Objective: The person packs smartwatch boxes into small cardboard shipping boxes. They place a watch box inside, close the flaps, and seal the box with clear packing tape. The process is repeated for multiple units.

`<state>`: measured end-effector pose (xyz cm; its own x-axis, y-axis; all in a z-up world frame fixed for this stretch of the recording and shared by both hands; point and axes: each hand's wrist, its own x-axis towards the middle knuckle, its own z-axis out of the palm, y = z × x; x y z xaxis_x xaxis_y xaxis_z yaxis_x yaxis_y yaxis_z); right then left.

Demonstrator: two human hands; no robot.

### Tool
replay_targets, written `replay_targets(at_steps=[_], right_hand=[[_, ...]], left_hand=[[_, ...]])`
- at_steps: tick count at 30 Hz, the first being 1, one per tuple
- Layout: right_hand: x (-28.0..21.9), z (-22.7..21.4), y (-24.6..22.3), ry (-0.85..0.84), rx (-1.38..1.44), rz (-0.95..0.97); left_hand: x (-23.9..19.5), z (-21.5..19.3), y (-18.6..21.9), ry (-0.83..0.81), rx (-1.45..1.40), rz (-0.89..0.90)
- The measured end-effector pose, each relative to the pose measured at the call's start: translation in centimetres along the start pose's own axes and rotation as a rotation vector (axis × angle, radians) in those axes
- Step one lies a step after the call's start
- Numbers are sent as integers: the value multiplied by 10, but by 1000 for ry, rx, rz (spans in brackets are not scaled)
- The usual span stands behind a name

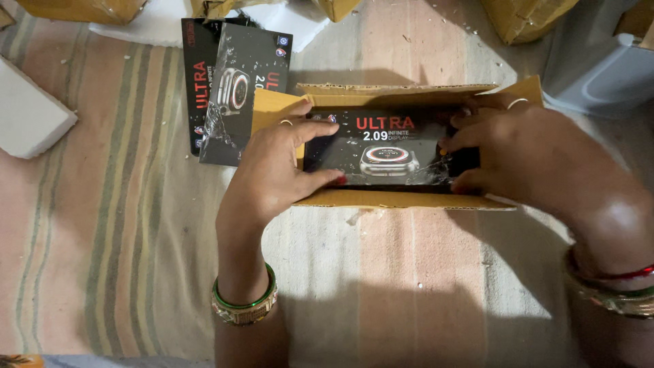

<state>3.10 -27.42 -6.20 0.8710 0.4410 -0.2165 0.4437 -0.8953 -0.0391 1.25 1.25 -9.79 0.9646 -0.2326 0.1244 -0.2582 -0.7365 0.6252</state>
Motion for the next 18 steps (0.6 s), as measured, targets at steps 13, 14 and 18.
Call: replay_targets(at_steps=[13, 14, 18], right_hand=[[8, 2, 10, 213, 241, -82], [8, 3, 9, 266, 199, -99], [9, 9, 5, 317, 96, -76]], left_hand=[[-11, -9, 8, 727, -21, 406], [-13, -9, 7, 776, 0, 394], [-15, -1, -6, 852, -71, 319]])
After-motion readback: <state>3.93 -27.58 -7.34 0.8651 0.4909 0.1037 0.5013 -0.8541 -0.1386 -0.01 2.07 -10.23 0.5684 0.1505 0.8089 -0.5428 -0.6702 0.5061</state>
